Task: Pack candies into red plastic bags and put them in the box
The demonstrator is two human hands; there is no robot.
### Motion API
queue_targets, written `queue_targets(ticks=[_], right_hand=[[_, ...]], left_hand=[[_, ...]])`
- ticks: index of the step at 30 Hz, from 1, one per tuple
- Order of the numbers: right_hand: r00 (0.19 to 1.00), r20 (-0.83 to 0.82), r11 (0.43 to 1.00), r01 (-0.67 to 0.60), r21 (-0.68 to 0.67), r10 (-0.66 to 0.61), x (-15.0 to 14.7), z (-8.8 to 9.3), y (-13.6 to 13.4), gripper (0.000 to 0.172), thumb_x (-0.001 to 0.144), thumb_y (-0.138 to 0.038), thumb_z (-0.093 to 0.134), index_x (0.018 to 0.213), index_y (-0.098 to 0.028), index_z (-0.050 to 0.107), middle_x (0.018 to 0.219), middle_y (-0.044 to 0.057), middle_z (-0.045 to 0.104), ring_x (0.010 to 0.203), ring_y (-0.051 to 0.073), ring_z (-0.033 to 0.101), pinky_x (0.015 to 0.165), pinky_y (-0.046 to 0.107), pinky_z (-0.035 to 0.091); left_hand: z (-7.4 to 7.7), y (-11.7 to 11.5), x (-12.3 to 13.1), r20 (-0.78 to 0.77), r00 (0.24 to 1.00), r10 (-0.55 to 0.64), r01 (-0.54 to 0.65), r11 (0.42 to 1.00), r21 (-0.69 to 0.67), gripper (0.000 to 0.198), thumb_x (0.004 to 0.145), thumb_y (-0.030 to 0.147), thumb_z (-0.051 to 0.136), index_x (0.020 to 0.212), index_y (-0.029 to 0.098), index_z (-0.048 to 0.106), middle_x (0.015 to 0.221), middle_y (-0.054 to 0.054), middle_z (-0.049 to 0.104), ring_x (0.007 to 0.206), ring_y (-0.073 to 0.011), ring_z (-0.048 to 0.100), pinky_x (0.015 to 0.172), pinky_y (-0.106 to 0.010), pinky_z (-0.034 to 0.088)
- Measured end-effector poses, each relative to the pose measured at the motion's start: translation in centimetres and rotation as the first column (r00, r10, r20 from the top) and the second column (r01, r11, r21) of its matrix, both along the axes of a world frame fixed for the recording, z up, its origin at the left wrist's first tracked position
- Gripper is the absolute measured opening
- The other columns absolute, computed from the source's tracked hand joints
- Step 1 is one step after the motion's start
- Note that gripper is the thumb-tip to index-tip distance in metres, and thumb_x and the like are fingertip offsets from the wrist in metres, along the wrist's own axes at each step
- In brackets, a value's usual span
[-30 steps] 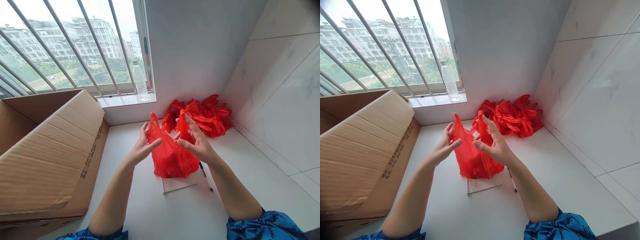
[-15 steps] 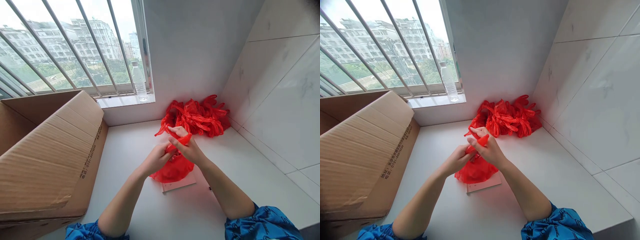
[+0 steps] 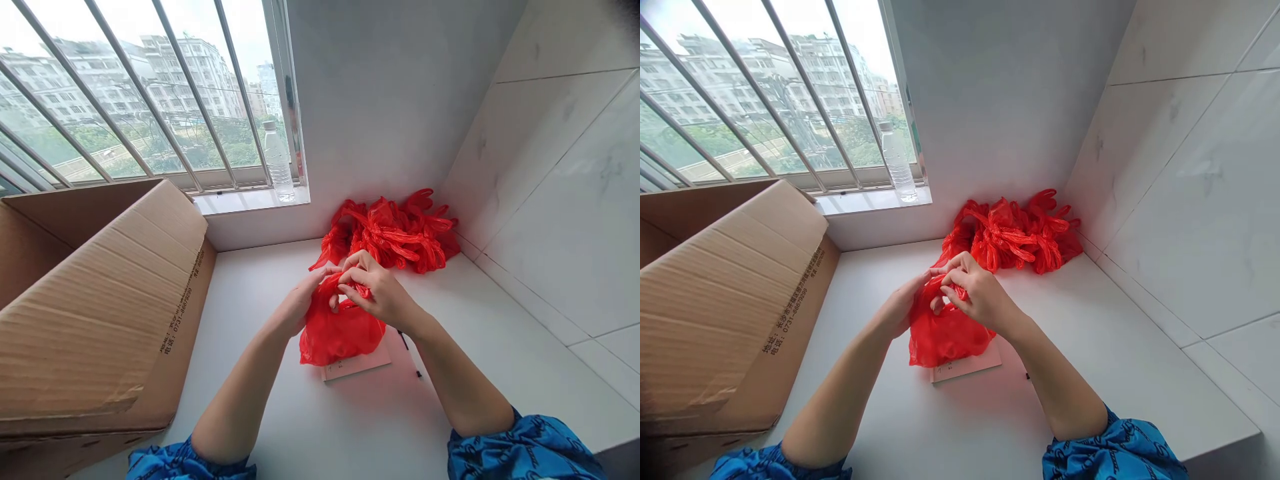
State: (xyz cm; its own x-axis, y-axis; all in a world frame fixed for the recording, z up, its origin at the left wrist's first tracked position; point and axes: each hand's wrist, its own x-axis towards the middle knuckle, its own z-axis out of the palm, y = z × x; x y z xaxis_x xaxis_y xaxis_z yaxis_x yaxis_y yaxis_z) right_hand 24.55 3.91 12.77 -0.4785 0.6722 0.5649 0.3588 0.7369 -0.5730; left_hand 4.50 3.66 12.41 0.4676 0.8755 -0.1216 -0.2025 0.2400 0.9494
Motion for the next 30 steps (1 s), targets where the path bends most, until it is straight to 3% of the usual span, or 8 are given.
queue_targets(ticks=[2,6,10,18,20,23,26,30], right_hand=[[0.996,0.056,0.992,0.060,0.112,-0.067,-0.3,-0.4,-0.1,0.011,0.096,-0.015,0.052,0.097,-0.019,0.062,0.108,0.006,0.055,0.086,0.015,0.059,0.076,0.029,0.050],[0.978,0.097,0.953,0.152,0.261,-0.182,-0.8,-0.8,-0.2,0.020,0.091,-0.005,0.048,0.102,-0.020,0.056,0.104,0.006,0.058,0.080,0.016,0.058,0.066,0.027,0.046],[0.964,0.075,0.913,0.216,0.345,-0.257,-0.6,-0.6,-0.3,0.013,0.093,-0.008,0.050,0.097,-0.019,0.052,0.100,0.007,0.059,0.080,0.017,0.058,0.062,0.027,0.044],[0.959,0.014,0.872,0.251,0.421,-0.283,2.6,-0.7,-0.7,0.007,0.097,-0.021,0.059,0.089,-0.021,0.059,0.087,0.004,0.065,0.078,0.017,0.060,0.066,0.028,0.045],[0.966,0.013,0.911,0.239,0.336,-0.258,3.8,-0.7,-1.4,0.011,0.097,-0.024,0.060,0.086,-0.021,0.062,0.080,0.002,0.065,0.074,0.016,0.059,0.066,0.028,0.045],[0.988,0.030,0.989,0.150,-0.017,-0.149,5.9,-0.6,-3.2,0.014,0.096,-0.032,0.062,0.086,-0.022,0.064,0.079,0.001,0.066,0.073,0.015,0.061,0.060,0.026,0.045],[0.989,0.106,0.903,0.135,-0.408,-0.100,8.2,-1.2,-5.1,0.019,0.094,-0.043,0.063,0.087,-0.025,0.066,0.082,0.000,0.068,0.074,0.016,0.063,0.054,0.025,0.043],[0.992,0.126,0.761,0.083,-0.644,-0.001,10.8,-2.9,-6.0,0.023,0.091,-0.048,0.064,0.089,-0.024,0.066,0.078,0.001,0.067,0.074,0.018,0.064,0.059,0.028,0.049]], left_hand=[[0.1,-0.2,-0.1,-0.013,1.000,-0.027,0.027,1.000,0.002,0.042,0.099,0.052,0.046,0.118,0.020,0.066,0.065,-0.002,0.064,0.070,-0.0178,0.061,0.074,-0.029,0.049],[0.3,-0.4,-0.1,-0.016,1.000,-0.017,0.018,1.000,0.024,0.036,0.097,0.045,0.055,0.109,0.016,0.072,0.087,-0.007,0.071,0.085,-0.0199,0.065,0.082,-0.031,0.051],[0.4,-0.5,0.0,0.000,0.999,0.036,-0.036,0.998,0.043,0.031,0.092,0.037,0.066,0.116,0.020,0.072,0.094,-0.006,0.072,0.089,-0.0181,0.065,0.082,-0.028,0.050],[0.3,-0.3,-1.0,-0.077,0.982,0.173,-0.164,0.981,0.106,0.039,0.090,0.048,0.066,0.118,0.022,0.074,0.107,-0.008,0.074,0.093,-0.0202,0.066,0.082,-0.029,0.050],[0.1,-0.1,-1.7,-0.115,0.968,0.223,-0.200,0.962,0.185,0.038,0.088,0.047,0.069,0.117,0.022,0.075,0.109,-0.008,0.074,0.101,-0.0219,0.065,0.093,-0.032,0.048],[-0.5,0.4,-3.5,-0.153,0.920,0.362,-0.305,0.902,0.306,0.038,0.086,0.047,0.071,0.113,0.022,0.076,0.105,-0.008,0.074,0.106,-0.0225,0.064,0.102,-0.036,0.044],[-1.5,0.9,-5.7,-0.195,0.850,0.489,-0.402,0.842,0.359,0.042,0.085,0.051,0.071,0.115,0.022,0.073,0.102,-0.007,0.073,0.101,-0.0210,0.064,0.101,-0.036,0.045],[-3.4,0.2,-7.8,-0.307,0.795,0.522,-0.394,0.831,0.392,0.054,0.087,0.054,0.067,0.130,0.021,0.062,0.099,-0.006,0.070,0.099,-0.0196,0.064,0.102,-0.037,0.047]])
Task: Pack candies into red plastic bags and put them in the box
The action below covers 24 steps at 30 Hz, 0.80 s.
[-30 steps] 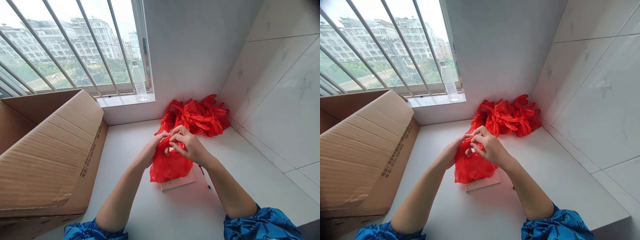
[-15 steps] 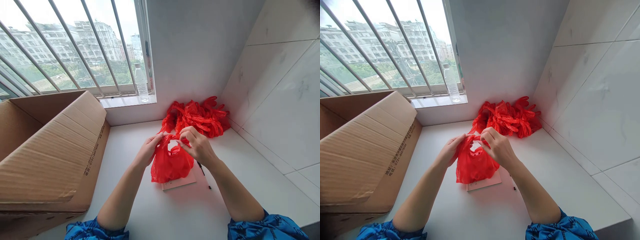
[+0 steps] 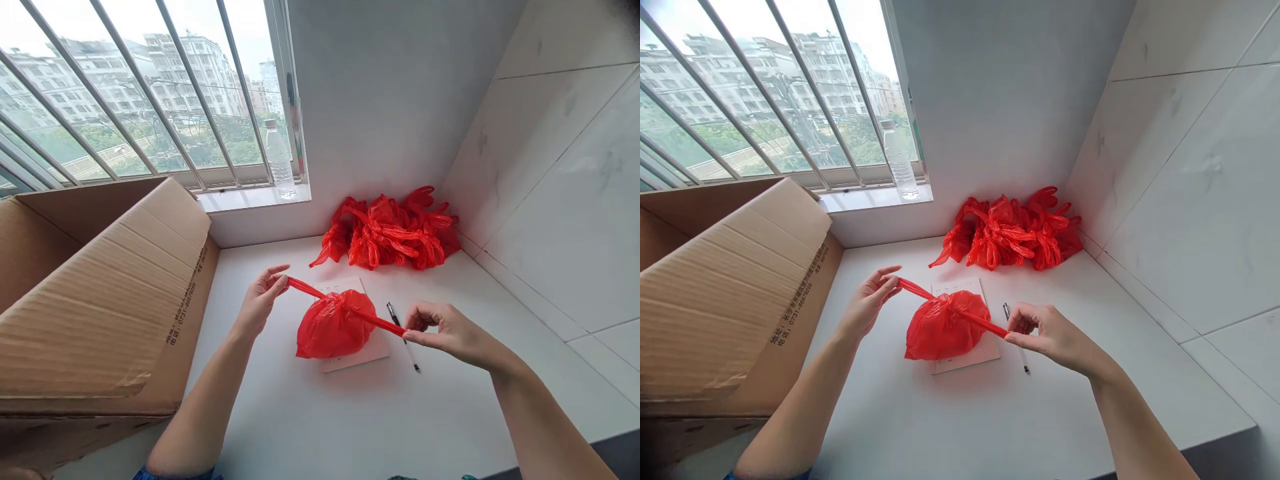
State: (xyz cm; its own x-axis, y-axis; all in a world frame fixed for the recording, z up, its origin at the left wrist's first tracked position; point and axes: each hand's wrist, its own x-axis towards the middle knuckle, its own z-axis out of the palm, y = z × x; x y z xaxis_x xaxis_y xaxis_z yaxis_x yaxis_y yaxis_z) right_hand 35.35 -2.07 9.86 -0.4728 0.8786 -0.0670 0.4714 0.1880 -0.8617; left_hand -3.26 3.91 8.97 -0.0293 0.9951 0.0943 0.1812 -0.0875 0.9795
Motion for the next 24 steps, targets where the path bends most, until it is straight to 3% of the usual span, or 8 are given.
queue_targets(ticks=[3,7,10,12,14,17,20,24], right_hand=[[1.000,-0.022,0.999,-0.003,-0.035,0.002,1.0,-1.5,0.6,0.029,0.093,-0.050,0.061,0.104,-0.024,0.067,0.087,0.004,0.069,0.078,0.020,0.067,0.069,0.034,0.056],[0.968,0.127,0.931,0.168,0.323,-0.218,-0.2,-3.4,2.2,0.048,0.089,-0.051,0.064,0.130,-0.026,0.058,0.135,0.012,0.061,0.118,0.031,0.063,0.093,0.049,0.055],[0.979,0.196,0.850,-0.053,0.523,-0.060,-3.8,-4.7,3.8,0.083,0.085,-0.055,0.068,0.154,-0.025,0.033,0.159,0.015,0.036,0.146,0.032,0.037,0.114,0.054,0.040],[0.979,0.202,0.779,-0.154,0.607,0.036,-6.6,-5.7,4.9,0.096,0.086,-0.060,0.065,0.160,-0.022,0.018,0.163,0.017,0.030,0.152,0.030,0.026,0.121,0.053,0.030],[0.976,0.209,0.739,-0.184,0.648,0.060,-9.0,-6.8,5.7,0.100,0.088,-0.061,0.060,0.161,-0.020,0.006,0.160,0.018,0.036,0.151,0.030,0.028,0.123,0.056,0.023],[0.969,0.245,0.708,-0.181,0.682,0.012,-10.7,-8.7,6.1,0.095,0.094,-0.057,0.053,0.161,-0.016,-0.002,0.158,0.019,0.039,0.151,0.030,0.029,0.122,0.060,0.022],[0.951,0.307,0.679,-0.203,0.705,-0.035,-10.7,-10.1,5.7,0.091,0.095,-0.055,0.052,0.161,-0.016,0.004,0.161,0.016,0.033,0.152,0.031,0.024,0.121,0.059,0.026],[0.932,0.357,0.659,-0.227,0.717,-0.067,-10.5,-10.6,5.2,0.085,0.094,-0.057,0.051,0.160,-0.014,0.017,0.162,0.014,0.032,0.153,0.031,0.022,0.122,0.056,0.027]], left_hand=[[-1.4,-1.5,-0.7,-0.185,0.982,-0.041,0.031,0.998,-0.056,0.067,0.092,0.058,0.056,0.147,0.022,0.042,0.117,-0.010,0.069,0.115,-0.0243,0.062,0.103,-0.042,0.047],[-1.8,-3.8,-0.1,-0.416,0.895,-0.162,0.073,0.972,-0.221,0.062,0.096,0.061,0.043,0.147,0.025,0.045,0.145,-0.014,0.054,0.135,-0.0308,0.050,0.108,-0.046,0.042],[-1.2,-4.6,2.8,-0.478,0.844,-0.245,0.175,0.967,-0.188,0.055,0.097,0.059,0.041,0.138,0.024,0.056,0.142,-0.013,0.056,0.131,-0.0315,0.053,0.105,-0.045,0.044],[-1.2,-4.5,5.2,-0.534,0.800,-0.272,0.249,0.961,-0.118,0.049,0.095,0.056,0.047,0.128,0.022,0.061,0.130,-0.013,0.062,0.119,-0.0315,0.059,0.098,-0.046,0.049],[-1.8,-4.1,7.0,-0.637,0.740,-0.219,0.288,0.958,0.005,0.044,0.094,0.050,0.052,0.126,0.020,0.059,0.128,-0.014,0.062,0.117,-0.0322,0.059,0.098,-0.049,0.049],[-4.1,-3.7,7.9,-0.768,0.637,-0.072,0.337,0.921,0.193,0.045,0.096,0.033,0.048,0.137,0.016,0.049,0.142,-0.017,0.052,0.135,-0.0332,0.047,0.111,-0.053,0.040],[-6.7,-3.9,7.2,-0.839,0.545,-0.001,0.408,0.874,0.264,0.057,0.092,0.028,0.051,0.146,0.013,0.038,0.151,-0.019,0.044,0.146,-0.0337,0.035,0.118,-0.054,0.034],[-8.9,-4.0,6.2,-0.890,0.456,0.020,0.432,0.869,0.241,0.060,0.095,0.037,0.050,0.146,0.009,0.039,0.151,-0.023,0.045,0.146,-0.0371,0.036,0.119,-0.057,0.032]])
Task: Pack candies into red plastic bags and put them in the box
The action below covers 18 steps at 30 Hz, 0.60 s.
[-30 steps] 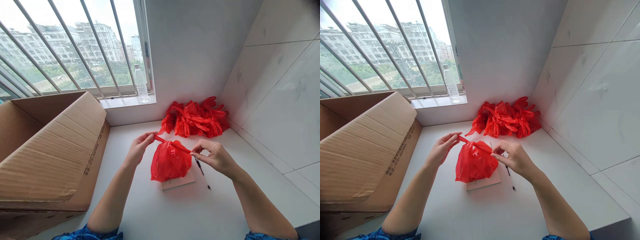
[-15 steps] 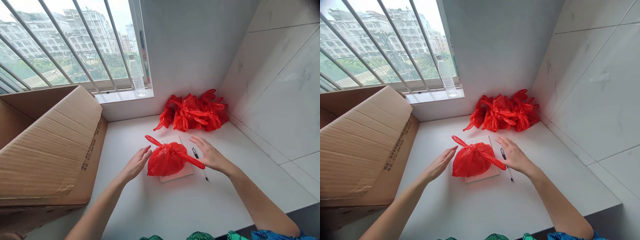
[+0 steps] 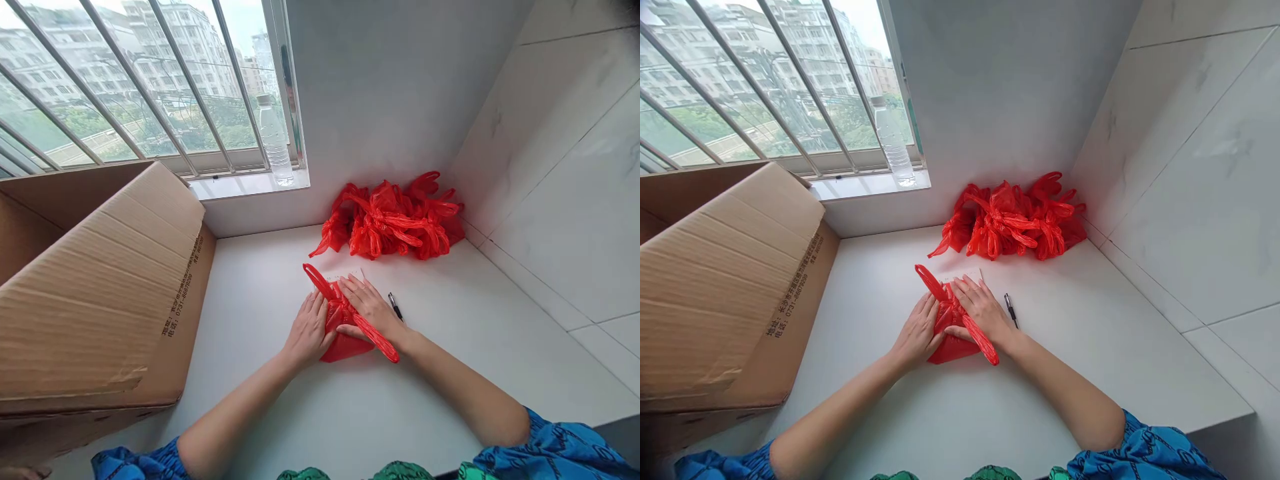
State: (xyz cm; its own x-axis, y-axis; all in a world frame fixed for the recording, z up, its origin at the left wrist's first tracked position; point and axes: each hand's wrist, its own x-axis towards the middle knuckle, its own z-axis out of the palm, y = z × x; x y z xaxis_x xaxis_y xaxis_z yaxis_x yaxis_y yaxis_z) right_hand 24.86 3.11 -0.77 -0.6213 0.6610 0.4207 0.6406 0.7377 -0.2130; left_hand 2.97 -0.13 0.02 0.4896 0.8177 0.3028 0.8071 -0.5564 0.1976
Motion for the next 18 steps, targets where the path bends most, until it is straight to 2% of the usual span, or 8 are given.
queue_targets(ticks=[6,13,18], right_hand=[[1.000,0.024,1.000,0.016,0.000,-0.016,-0.6,0.0,-0.2,0.084,0.095,-0.060,0.049,0.159,-0.012,0.024,0.160,0.017,0.036,0.151,0.032,0.026,0.122,0.055,0.028],[0.998,0.054,1.000,0.017,-0.025,-0.016,-0.5,-1.0,-0.1,0.089,0.093,-0.069,0.043,0.159,-0.012,0.023,0.162,0.015,0.032,0.152,0.031,0.023,0.123,0.054,0.026],[0.998,0.069,0.999,0.015,-0.037,-0.013,-0.5,-1.4,-0.1,0.087,0.095,-0.069,0.039,0.159,-0.011,0.023,0.163,0.014,0.030,0.153,0.029,0.023,0.124,0.052,0.025]], left_hand=[[-1.2,0.4,0.0,-0.041,0.999,-0.012,0.013,1.000,0.018,0.066,0.095,0.042,0.049,0.149,0.006,0.037,0.153,-0.024,0.043,0.147,-0.0371,0.033,0.119,-0.057,0.032],[-1.6,0.4,0.1,-0.078,0.997,-0.010,0.012,1.000,0.017,0.067,0.095,0.044,0.049,0.148,0.003,0.039,0.153,-0.025,0.042,0.148,-0.0369,0.032,0.120,-0.056,0.030],[-1.7,0.4,0.1,-0.052,0.999,-0.015,0.016,1.000,0.022,0.066,0.096,0.042,0.048,0.149,0.005,0.037,0.155,-0.023,0.040,0.150,-0.0354,0.029,0.121,-0.055,0.030]])
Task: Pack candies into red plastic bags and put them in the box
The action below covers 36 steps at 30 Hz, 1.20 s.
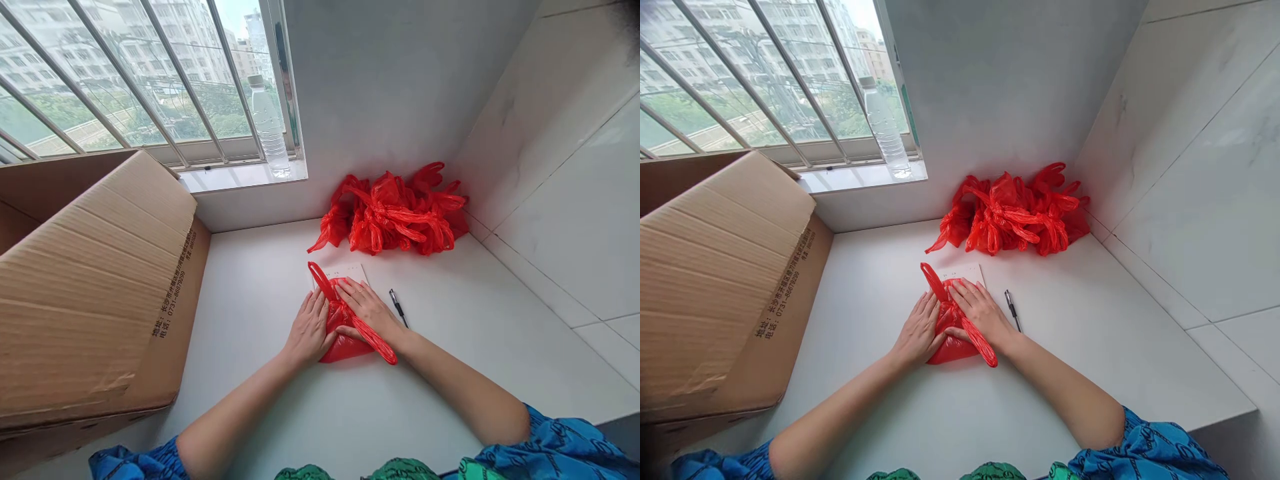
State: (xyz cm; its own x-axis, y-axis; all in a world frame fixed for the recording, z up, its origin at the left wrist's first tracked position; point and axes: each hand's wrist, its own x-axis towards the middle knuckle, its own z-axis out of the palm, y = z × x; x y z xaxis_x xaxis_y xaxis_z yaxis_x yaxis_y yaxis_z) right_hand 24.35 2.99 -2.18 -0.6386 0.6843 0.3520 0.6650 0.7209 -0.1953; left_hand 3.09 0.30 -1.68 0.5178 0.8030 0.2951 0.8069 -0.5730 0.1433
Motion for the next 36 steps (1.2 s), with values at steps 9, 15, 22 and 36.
queue_targets(ticks=[9,15,22,36], right_hand=[[1.000,-0.026,1.000,-0.011,-0.011,0.010,0.0,-0.4,0.1,0.087,0.095,-0.065,0.045,0.161,-0.016,0.015,0.163,0.015,0.031,0.152,0.030,0.024,0.123,0.054,0.027],[1.000,-0.020,1.000,-0.005,-0.003,0.005,0.0,-0.4,0.1,0.086,0.095,-0.066,0.043,0.160,-0.014,0.020,0.163,0.015,0.031,0.152,0.029,0.025,0.123,0.053,0.027],[1.000,-0.021,1.000,-0.006,-0.007,0.006,0.0,-0.6,0.2,0.084,0.096,-0.066,0.041,0.159,-0.015,0.021,0.163,0.014,0.031,0.152,0.029,0.026,0.123,0.053,0.028],[0.999,-0.028,0.993,-0.025,-0.118,0.022,0.0,-0.4,0.1,0.082,0.096,-0.064,0.043,0.159,-0.017,0.022,0.164,0.012,0.029,0.153,0.028,0.022,0.125,0.051,0.022]], left_hand=[[0.0,0.0,0.1,0.014,1.000,-0.005,0.005,1.000,-0.011,0.068,0.098,0.044,0.045,0.152,0.006,0.034,0.156,-0.022,0.038,0.150,-0.0351,0.027,0.120,-0.055,0.030],[0.0,0.0,0.1,-0.001,1.000,-0.004,0.004,1.000,-0.013,0.067,0.098,0.045,0.045,0.151,0.004,0.036,0.155,-0.023,0.039,0.150,-0.0356,0.028,0.120,-0.054,0.030],[0.1,0.1,0.1,0.001,1.000,0.000,0.000,1.000,-0.029,0.067,0.098,0.047,0.046,0.150,0.005,0.037,0.154,-0.022,0.041,0.148,-0.0353,0.031,0.120,-0.055,0.030],[0.4,0.1,0.3,0.121,0.992,-0.017,0.020,0.999,-0.030,0.057,0.094,0.043,0.053,0.140,0.009,0.048,0.147,-0.021,0.050,0.141,-0.0346,0.042,0.118,-0.055,0.032]])
